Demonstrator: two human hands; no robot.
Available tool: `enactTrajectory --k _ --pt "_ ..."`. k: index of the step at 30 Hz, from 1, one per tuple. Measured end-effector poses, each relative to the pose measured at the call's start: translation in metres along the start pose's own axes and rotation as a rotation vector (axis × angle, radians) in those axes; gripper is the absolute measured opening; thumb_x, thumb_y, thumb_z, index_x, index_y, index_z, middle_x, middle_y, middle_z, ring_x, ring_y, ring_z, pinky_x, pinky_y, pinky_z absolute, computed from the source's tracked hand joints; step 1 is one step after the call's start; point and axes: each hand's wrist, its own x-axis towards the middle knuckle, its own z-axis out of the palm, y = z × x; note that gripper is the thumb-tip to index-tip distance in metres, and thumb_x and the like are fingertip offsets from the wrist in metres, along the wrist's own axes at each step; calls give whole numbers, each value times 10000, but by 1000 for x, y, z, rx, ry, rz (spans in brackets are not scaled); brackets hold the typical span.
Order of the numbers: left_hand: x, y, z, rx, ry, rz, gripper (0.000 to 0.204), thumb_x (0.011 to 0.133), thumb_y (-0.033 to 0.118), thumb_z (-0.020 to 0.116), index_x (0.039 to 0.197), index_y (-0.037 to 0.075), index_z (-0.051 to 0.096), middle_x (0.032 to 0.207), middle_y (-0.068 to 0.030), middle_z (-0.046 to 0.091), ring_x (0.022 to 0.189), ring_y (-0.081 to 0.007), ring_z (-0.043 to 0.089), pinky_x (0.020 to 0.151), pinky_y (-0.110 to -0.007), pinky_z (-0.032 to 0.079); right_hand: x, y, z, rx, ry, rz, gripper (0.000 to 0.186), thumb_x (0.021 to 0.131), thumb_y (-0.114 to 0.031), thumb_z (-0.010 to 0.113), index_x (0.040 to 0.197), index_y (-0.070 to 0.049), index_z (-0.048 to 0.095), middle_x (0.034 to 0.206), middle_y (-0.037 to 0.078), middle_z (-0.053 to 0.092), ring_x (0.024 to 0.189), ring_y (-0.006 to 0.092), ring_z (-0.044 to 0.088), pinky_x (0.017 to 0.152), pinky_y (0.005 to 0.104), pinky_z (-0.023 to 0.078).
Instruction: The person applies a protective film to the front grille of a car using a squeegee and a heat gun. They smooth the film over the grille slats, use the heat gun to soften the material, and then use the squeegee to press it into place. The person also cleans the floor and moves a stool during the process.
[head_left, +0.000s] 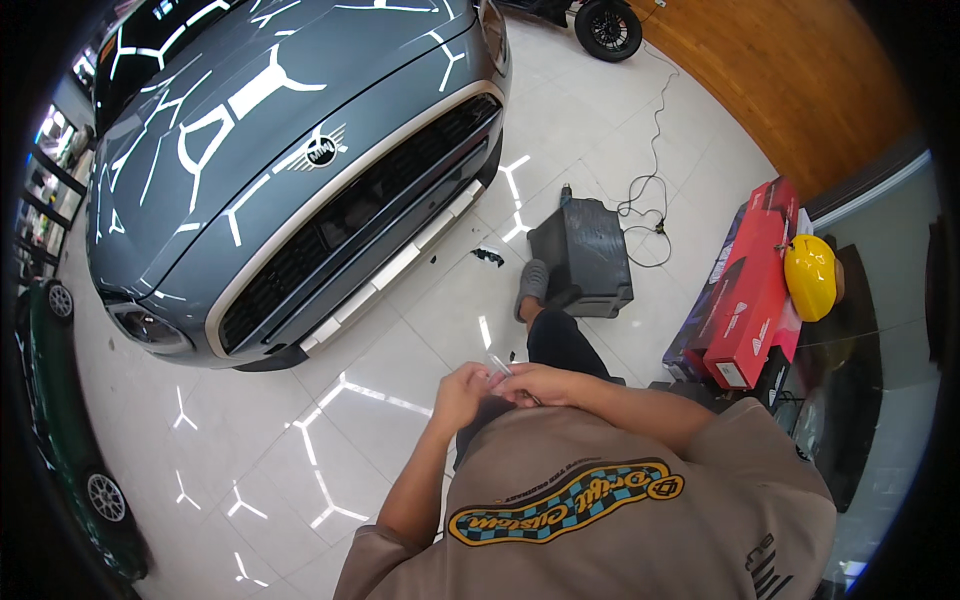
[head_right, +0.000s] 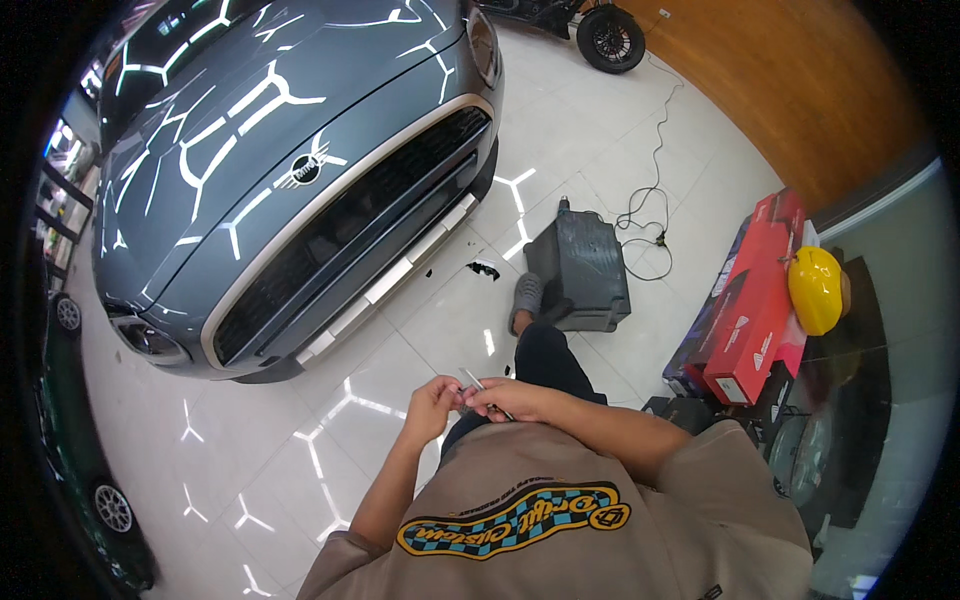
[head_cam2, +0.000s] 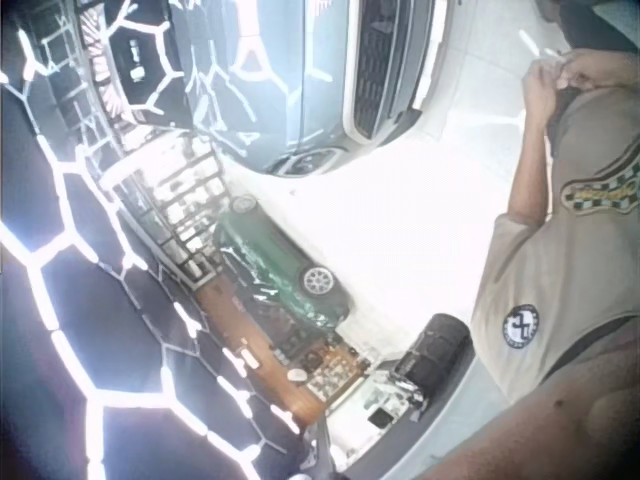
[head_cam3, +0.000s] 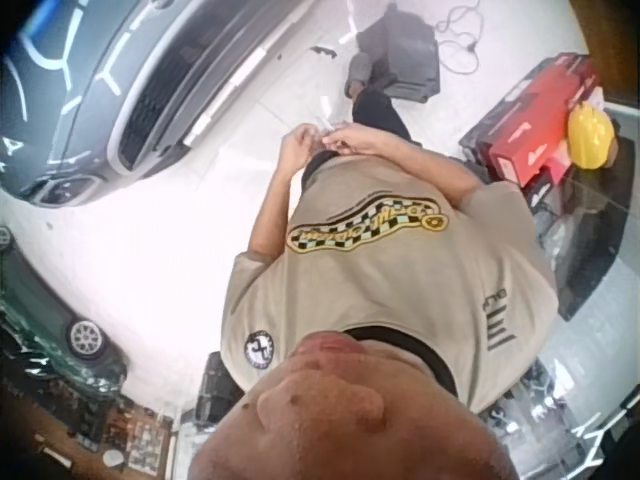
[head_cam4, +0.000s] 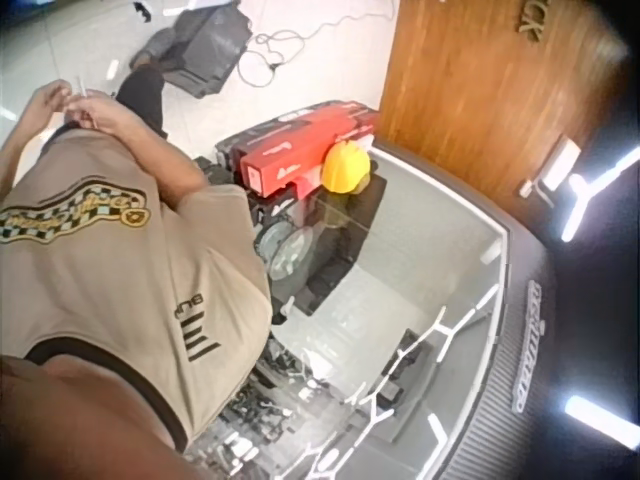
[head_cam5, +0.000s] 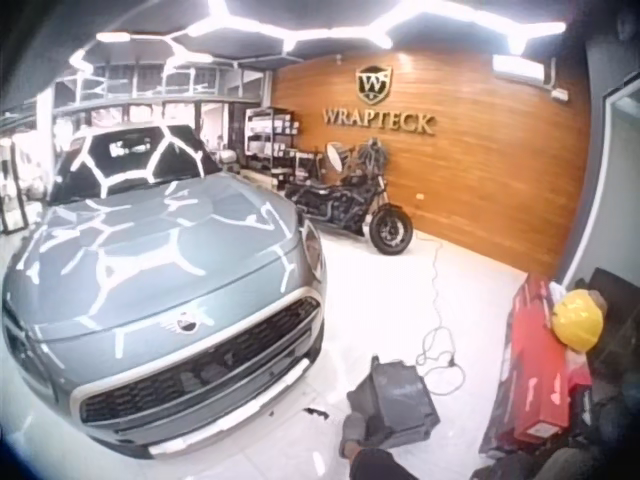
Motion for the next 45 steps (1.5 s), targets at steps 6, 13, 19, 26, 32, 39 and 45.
enactTrajectory --k 6,13,19,26,32,39,45 --pt "0 -19 -50 -283 214 -72 224 997 222 527 942 20 605 730 -32 590 662 -114 568 629 -262 485 -7 -18 -17 -11 215 65 278 888 -103 573 1158 -44 540 737 11 511 527 85 443 451 239 341" --pt "6 -9 -70 -262 331 -172 109 931 136 565 940 29 580 758 -37 587 687 -123 565 624 -256 467 7 -50 -46 -59 262 -6 274 867 -62 540 1140 -49 541 724 10 496 524 101 439 454 258 348" --pt "126 16 -23 -268 209 -198 157 959 168 585 1001 18 603 770 -42 606 667 -117 569 609 -254 468 -47 -49 -159 218 407 -174 245 885 -68 534 1129 -44 544 754 27 507 532 122 456 457 281 371" --pt "356 79 55 332 400 114 288 932 184 603 1162 8 609 686 -73 601 603 -169 568 591 -327 471 -118 3 -343 531 680 -164 305 841 -41 508 1144 -36 534 742 53 522 540 155 480 503 327 411" --pt "505 119 58 755 463 -47 617 894 180 616 1456 41 402 817 -178 684 788 -348 675 756 -433 512 -149 -4 -459 586 864 -184 305 829 -65 525 1131 -24 549 741 50 545 538 158 502 490 322 423" --pt "606 97 19 309 643 -196 655 917 123 602 1510 82 328 873 -75 640 695 -164 624 597 -313 499 -152 -28 -540 613 890 -62 310 838 -47 501 1145 -41 537 736 46 557 514 141 507 458 296 418" --pt "624 118 59 -36 700 -212 766 922 66 575 1564 95 157 850 -89 634 666 -152 606 566 -285 501 -138 -97 -570 584 891 13 276 873 -50 490 1142 -44 547 738 55 554 510 151 514 454 298 424"
